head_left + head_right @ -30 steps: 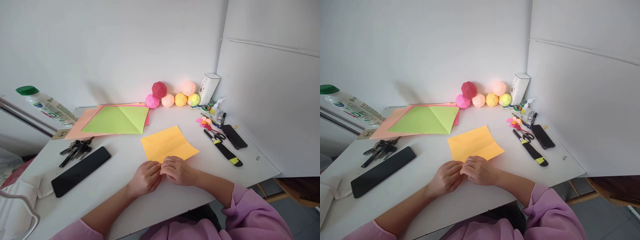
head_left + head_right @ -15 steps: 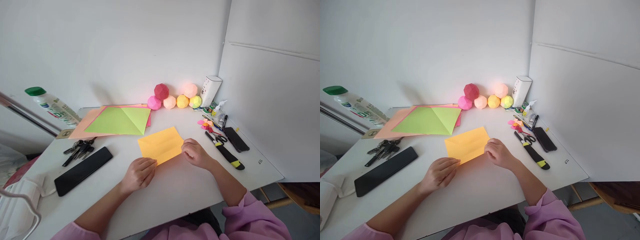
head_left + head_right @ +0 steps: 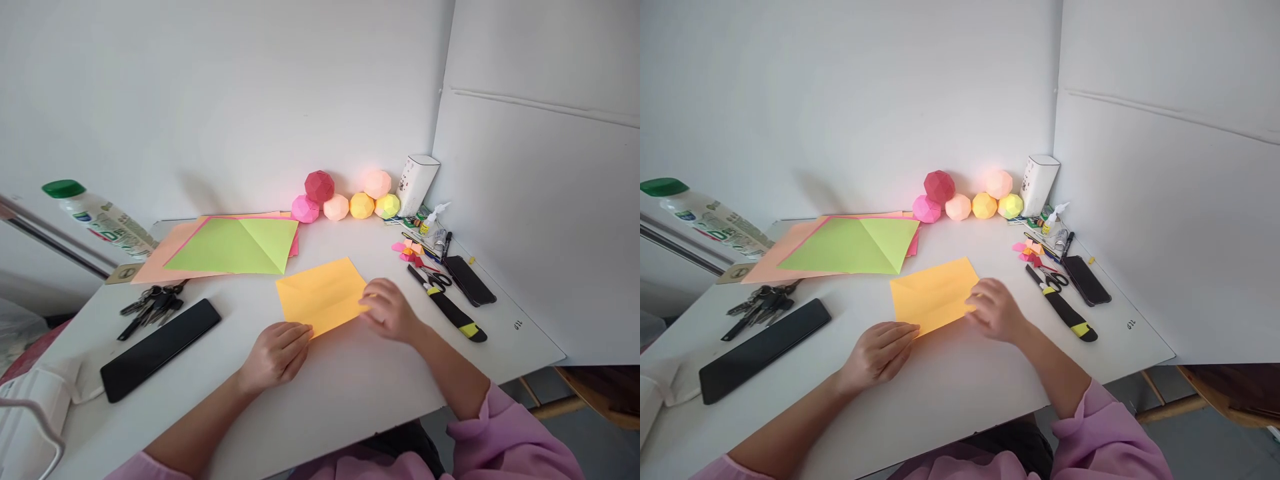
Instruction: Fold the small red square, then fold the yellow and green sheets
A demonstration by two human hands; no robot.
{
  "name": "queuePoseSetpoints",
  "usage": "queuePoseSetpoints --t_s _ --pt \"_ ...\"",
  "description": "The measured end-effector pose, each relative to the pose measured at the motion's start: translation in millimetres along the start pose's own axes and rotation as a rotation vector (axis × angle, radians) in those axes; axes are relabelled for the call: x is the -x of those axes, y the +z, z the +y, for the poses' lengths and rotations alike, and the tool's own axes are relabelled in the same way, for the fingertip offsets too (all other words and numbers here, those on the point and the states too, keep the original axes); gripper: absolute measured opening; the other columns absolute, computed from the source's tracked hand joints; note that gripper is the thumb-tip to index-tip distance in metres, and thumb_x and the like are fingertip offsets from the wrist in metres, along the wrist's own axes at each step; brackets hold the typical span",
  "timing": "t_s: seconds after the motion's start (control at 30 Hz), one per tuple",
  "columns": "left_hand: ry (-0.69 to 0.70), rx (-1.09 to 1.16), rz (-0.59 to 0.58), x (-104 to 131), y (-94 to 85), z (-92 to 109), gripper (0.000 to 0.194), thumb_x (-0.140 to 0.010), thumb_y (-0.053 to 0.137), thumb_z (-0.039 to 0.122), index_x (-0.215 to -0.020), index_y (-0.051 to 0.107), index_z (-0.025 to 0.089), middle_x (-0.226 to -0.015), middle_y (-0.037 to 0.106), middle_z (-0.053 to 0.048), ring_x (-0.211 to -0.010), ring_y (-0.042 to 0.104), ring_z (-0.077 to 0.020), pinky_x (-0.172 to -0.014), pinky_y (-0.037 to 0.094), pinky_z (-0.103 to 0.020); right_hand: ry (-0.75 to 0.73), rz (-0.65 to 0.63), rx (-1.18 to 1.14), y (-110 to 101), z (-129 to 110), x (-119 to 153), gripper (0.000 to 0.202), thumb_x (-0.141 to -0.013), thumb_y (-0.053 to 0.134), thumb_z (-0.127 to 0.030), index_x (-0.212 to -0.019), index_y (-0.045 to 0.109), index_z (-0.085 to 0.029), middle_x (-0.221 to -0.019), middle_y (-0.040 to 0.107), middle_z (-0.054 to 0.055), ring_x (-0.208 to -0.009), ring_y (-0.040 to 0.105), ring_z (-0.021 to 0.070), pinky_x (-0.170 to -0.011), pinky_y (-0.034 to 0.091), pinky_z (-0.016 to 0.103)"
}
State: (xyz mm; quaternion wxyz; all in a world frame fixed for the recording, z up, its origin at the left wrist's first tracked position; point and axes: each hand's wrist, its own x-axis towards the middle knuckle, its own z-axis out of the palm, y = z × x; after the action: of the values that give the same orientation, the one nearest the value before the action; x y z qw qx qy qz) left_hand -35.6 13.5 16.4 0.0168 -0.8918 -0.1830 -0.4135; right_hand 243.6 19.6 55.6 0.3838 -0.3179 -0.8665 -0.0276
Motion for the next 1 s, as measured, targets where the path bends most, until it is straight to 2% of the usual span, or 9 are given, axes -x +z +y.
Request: queuePoseSetpoints --t_s 0.07,0.13,0.2,0.3,0.47,0.77,1.0 --pt "0.003 0.03 -0.031 0.2 3.1 2.4 0.03 -0.085 0.05 0.006 -0.113 0.059 0.015 -0.09 0.072 -0.011 -0.08 0.069 -0.0215 -0.066 0.057 -0.033 -0.096 -0.138 0.015 18.6 -19.7 2.0 0.008 -0.088 0.054 -0.024 -0.091 0.058 -0.018 -0.089 0.059 0.007 -0.089 0.052 0.0204 -0.079 0.044 0.036" --pt "0.014 0.059 -0.065 -0.1 6.1 4.2 0.028 -0.086 0.05 0.006 -0.111 0.059 0.013 -0.093 0.072 -0.012 -0.085 0.068 -0.0227 -0.069 0.057 -0.034 -0.109 -0.23 0.086 36.4 -32.6 7.8 0.01 -0.091 0.049 -0.018 -0.086 0.059 -0.018 -0.082 0.058 0.004 -0.083 0.05 0.0176 -0.073 0.042 0.031" --pt "0.026 0.069 -0.1 -0.7 8.6 5.5 0.026 -0.087 0.049 0.007 -0.111 0.059 0.013 -0.095 0.071 -0.012 -0.09 0.068 -0.0235 -0.072 0.057 -0.035 -0.118 -0.274 0.136 50.8 -37.6 15.3 0.018 -0.091 0.046 -0.012 -0.08 0.058 -0.018 -0.075 0.056 0.002 -0.075 0.047 0.015 -0.065 0.037 0.028" --pt "0.018 0.06 -0.137 -1.8 11.7 7.4 0.025 -0.09 0.048 0.008 -0.111 0.059 0.013 -0.097 0.071 -0.012 -0.094 0.067 -0.024 -0.074 0.057 -0.036 -0.116 -0.27 0.155 63.3 -36.8 23.3 0.022 -0.091 0.048 -0.011 -0.072 0.057 -0.017 -0.069 0.053 0.001 -0.07 0.043 0.0137 -0.06 0.032 0.026" --pt "-0.01 0.063 -0.128 -2.4 16.7 13.0 0.019 -0.09 0.048 0.008 -0.103 0.06 0.016 -0.092 0.07 -0.01 -0.094 0.065 -0.0228 -0.074 0.056 -0.035 -0.064 -0.244 0.165 66.0 -37.9 23.5 0.024 -0.09 0.048 -0.012 -0.067 0.055 -0.017 -0.067 0.052 0.001 -0.069 0.041 0.0138 -0.059 0.03 0.027" --pt "-0.087 0.114 -0.091 -1.6 22.1 17.0 0.019 -0.086 0.044 0.006 -0.09 0.06 0.017 -0.081 0.065 -0.008 -0.084 0.064 -0.0202 -0.071 0.056 -0.032 -0.1 -0.272 0.184 64.5 -42.4 19.4 0.018 -0.089 0.05 -0.017 -0.072 0.057 -0.018 -0.062 0.047 0.0 -0.065 0.039 0.0142 -0.055 0.025 0.028" --pt "-0.092 0.146 -0.125 -1.9 20.0 14.8 0.021 -0.083 0.042 0.003 -0.073 0.051 0.018 -0.068 0.056 -0.004 -0.073 0.059 -0.018 -0.062 0.052 -0.029 -0.103 -0.247 0.176 66.0 -39.8 22.2 0.015 -0.082 0.053 -0.013 -0.068 0.058 -0.018 -0.059 0.048 0.0 -0.062 0.039 0.0138 -0.052 0.024 0.028"
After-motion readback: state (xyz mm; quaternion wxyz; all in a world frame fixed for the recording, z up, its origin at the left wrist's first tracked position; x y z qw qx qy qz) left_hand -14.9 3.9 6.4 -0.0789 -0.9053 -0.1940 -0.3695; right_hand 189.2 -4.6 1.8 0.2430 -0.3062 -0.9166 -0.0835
